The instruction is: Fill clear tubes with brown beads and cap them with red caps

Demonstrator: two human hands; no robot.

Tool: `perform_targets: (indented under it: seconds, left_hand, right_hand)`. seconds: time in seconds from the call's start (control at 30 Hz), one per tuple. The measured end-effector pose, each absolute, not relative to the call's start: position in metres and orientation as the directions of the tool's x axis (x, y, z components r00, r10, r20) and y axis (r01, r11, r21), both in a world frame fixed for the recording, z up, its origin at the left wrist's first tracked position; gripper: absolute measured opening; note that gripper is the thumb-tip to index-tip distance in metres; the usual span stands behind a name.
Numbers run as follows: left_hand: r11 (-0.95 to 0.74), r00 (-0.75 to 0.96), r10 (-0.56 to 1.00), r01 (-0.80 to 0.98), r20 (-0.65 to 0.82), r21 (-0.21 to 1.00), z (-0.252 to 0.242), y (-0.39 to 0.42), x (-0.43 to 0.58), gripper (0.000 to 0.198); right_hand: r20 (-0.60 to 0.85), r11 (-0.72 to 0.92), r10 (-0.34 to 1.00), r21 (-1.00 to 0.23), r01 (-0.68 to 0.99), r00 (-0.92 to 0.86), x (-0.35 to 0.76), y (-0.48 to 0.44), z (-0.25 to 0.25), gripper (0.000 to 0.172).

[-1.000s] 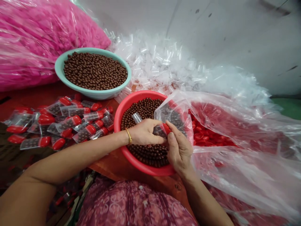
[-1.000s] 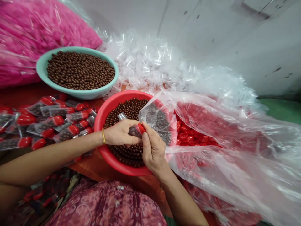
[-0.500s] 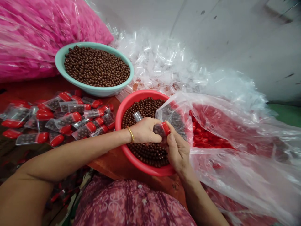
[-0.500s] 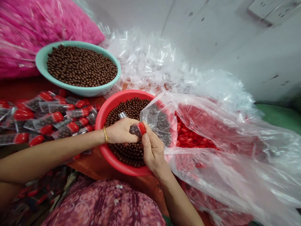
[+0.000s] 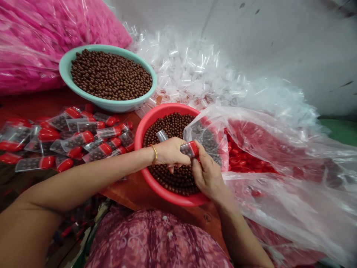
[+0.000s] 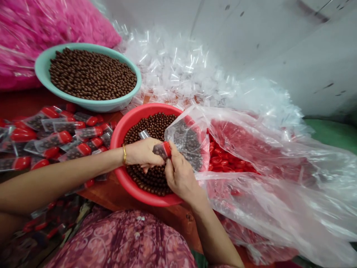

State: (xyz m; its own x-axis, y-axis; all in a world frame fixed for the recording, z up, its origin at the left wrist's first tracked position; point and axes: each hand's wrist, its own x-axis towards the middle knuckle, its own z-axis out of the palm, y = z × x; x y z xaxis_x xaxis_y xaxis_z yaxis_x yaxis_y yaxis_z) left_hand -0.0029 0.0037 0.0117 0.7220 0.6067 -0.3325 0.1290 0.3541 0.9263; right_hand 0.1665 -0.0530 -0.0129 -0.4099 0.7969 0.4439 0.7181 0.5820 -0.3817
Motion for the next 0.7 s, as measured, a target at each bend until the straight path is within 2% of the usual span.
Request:
perform_targets:
  seconds: [0.17, 0.27, 0.37, 0.43, 0.5, 0.57, 0.63, 0.7]
  left_hand:
    - [0.302, 0.665, 0.669, 0.167, -0.333, 0.939, 0.01, -0.001, -0.005, 0.014]
    - [0.199, 0.638, 0.706, 0.238, -0.307, 0.951, 0.009, -0.004, -0.006, 0.012]
    - [0.087, 0.643, 0.719, 0.291, -0.262, 0.953, 0.01, -0.003, -0.004, 0.008]
    - [0.011, 0.67, 0.709, 0.305, -0.223, 0.952, 0.011, -0.002, -0.003, 0.005]
    - [-0.092, 0.699, 0.693, 0.325, -0.174, 0.941, 0.013, -0.001, -0.002, 0.007]
    - [-0.219, 0.719, 0.68, 0.382, -0.14, 0.898, 0.016, -0.001, -0.001, 0.01]
    - [-0.363, 0.741, 0.662, 0.448, -0.112, 0.817, 0.018, -0.004, 0.0, 0.011]
    - [-0.477, 0.76, 0.643, 0.496, -0.097, 0.726, 0.017, -0.007, 0.0, 0.008]
  right_hand:
    - [0.438, 0.561, 0.817, -0.45, 0.695, -0.376, 0.156, -0.063, -0.01, 0.058]
    - [0.372, 0.524, 0.85, -0.528, 0.669, -0.373, 0.159, -0.067, -0.006, 0.056]
    - [0.314, 0.49, 0.871, -0.608, 0.625, -0.377, 0.169, -0.064, 0.002, 0.046]
    - [0.349, 0.439, 0.898, -0.657, 0.612, -0.27, 0.174, -0.057, 0.006, 0.036]
    - [0.398, 0.372, 0.913, -0.73, 0.574, -0.086, 0.171, -0.048, 0.007, 0.042]
    - [0.378, 0.311, 0.924, -0.832, 0.46, 0.058, 0.162, -0.038, 0.004, 0.052]
    - [0.279, 0.242, 0.957, -0.918, 0.313, 0.078, 0.149, -0.03, 0.0, 0.059]
    - [0.185, 0.179, 0.983, -0.953, 0.246, 0.003, 0.139, -0.026, -0.004, 0.066]
